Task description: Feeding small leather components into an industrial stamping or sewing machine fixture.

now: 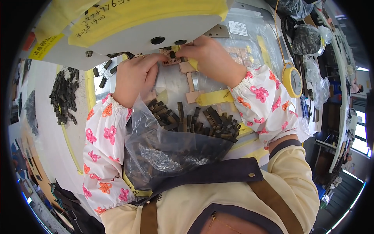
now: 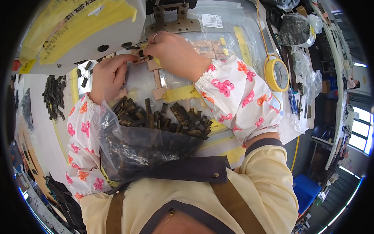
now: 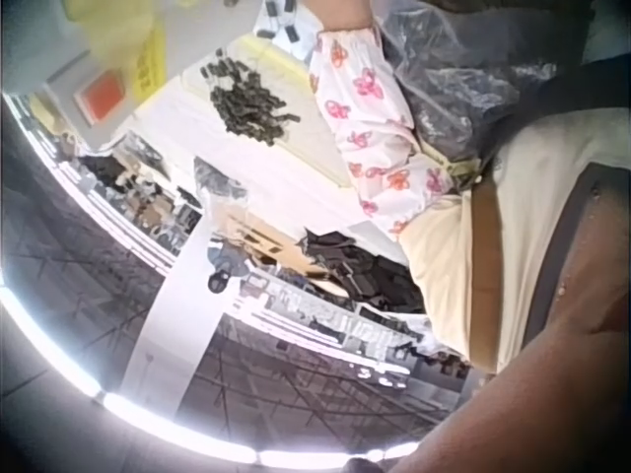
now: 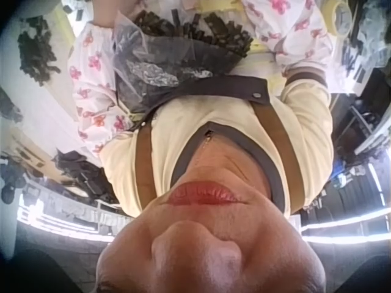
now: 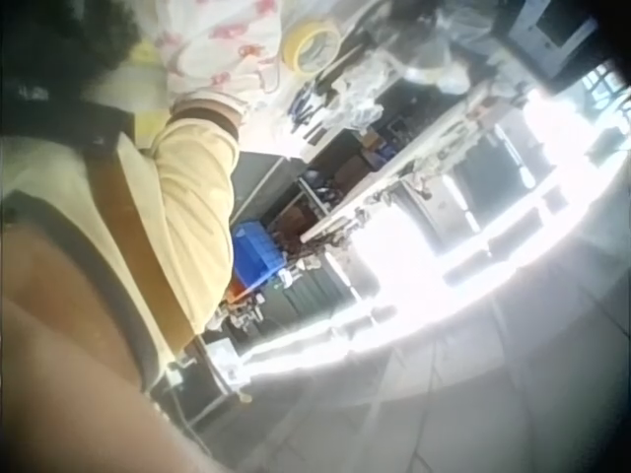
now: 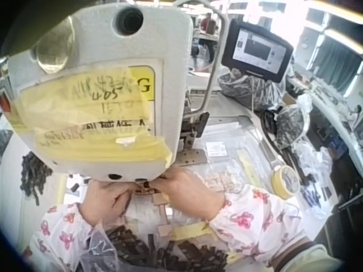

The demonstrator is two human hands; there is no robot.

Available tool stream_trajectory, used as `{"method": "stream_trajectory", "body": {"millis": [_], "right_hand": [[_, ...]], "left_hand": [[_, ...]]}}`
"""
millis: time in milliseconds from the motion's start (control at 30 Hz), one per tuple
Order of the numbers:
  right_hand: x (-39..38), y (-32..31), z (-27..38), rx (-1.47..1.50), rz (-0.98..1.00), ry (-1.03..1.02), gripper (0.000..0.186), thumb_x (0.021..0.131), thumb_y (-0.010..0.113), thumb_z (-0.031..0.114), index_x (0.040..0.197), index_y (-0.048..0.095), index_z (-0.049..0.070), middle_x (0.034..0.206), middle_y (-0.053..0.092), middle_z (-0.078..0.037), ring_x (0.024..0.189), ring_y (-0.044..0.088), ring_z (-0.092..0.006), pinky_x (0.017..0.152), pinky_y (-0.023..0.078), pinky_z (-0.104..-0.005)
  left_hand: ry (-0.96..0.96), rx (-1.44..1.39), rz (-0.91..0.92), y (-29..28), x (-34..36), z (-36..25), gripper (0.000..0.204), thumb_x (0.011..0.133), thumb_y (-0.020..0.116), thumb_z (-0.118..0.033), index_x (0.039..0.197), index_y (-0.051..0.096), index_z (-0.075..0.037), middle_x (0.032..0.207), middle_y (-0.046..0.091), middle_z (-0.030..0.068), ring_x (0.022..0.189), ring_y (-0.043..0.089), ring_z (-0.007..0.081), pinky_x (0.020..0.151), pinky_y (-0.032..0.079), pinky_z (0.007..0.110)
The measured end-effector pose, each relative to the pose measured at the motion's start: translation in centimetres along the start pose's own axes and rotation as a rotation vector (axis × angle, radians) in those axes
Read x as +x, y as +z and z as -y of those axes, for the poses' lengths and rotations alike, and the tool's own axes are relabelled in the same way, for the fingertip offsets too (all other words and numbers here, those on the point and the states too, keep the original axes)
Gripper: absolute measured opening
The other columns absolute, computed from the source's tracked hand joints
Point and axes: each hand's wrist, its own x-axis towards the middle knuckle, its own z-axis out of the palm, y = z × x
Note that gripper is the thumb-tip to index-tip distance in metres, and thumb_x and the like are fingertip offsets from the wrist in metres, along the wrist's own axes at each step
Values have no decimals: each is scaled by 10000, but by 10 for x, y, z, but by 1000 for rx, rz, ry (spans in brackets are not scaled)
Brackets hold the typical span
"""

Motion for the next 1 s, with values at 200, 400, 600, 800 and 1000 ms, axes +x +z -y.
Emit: {"method": "stream_trajectory", "body": {"millis": [200, 400, 600, 800, 1000], "right_hand": [[10, -1, 4, -102, 121, -19, 159, 670, 579, 35, 804, 661, 56, 797, 598, -127, 809, 586, -297, 693, 489, -374], [9, -2, 0, -27, 123, 26, 177, 672, 570, 24, 820, 663, 53, 787, 602, -122, 816, 588, -292, 696, 492, -372], [2, -3, -7, -88, 57, -112, 203, 652, 575, -6, 822, 664, 61, 829, 611, -71, 840, 576, -270, 716, 487, -356], [3, -1, -7, -118, 35, -135, 188, 645, 587, 15, 799, 670, 84, 818, 608, -43, 826, 576, -240, 709, 484, -351], [4, -3, -7, -198, 11, -162, 165, 657, 589, 63, 784, 681, 115, 804, 606, -14, 791, 577, -213, 705, 469, -337]], "left_hand": [[74, 43, -17, 1, -1, 3, 233, 735, 555, -29, 920, 634, -149, 724, 632, 45, 603, 602, 233, 535, 482, 329], [133, 244, 103, -2, 2, -3, 345, 733, 540, -12, 1023, 633, -175, 665, 562, 79, 567, 549, 297, 544, 447, 380], [57, 348, 182, -3, 3, -3, 372, 754, 520, -15, 1071, 602, -192, 662, 566, 86, 581, 562, 293, 528, 448, 384], [82, 168, 22, 0, -2, 7, 363, 719, 576, -54, 1043, 610, -213, 613, 539, 42, 527, 564, 249, 479, 457, 333], [78, 265, 20, -5, -1, 4, 321, 732, 572, -60, 1014, 625, -201, 700, 608, 35, 549, 578, 263, 520, 472, 338]]}}
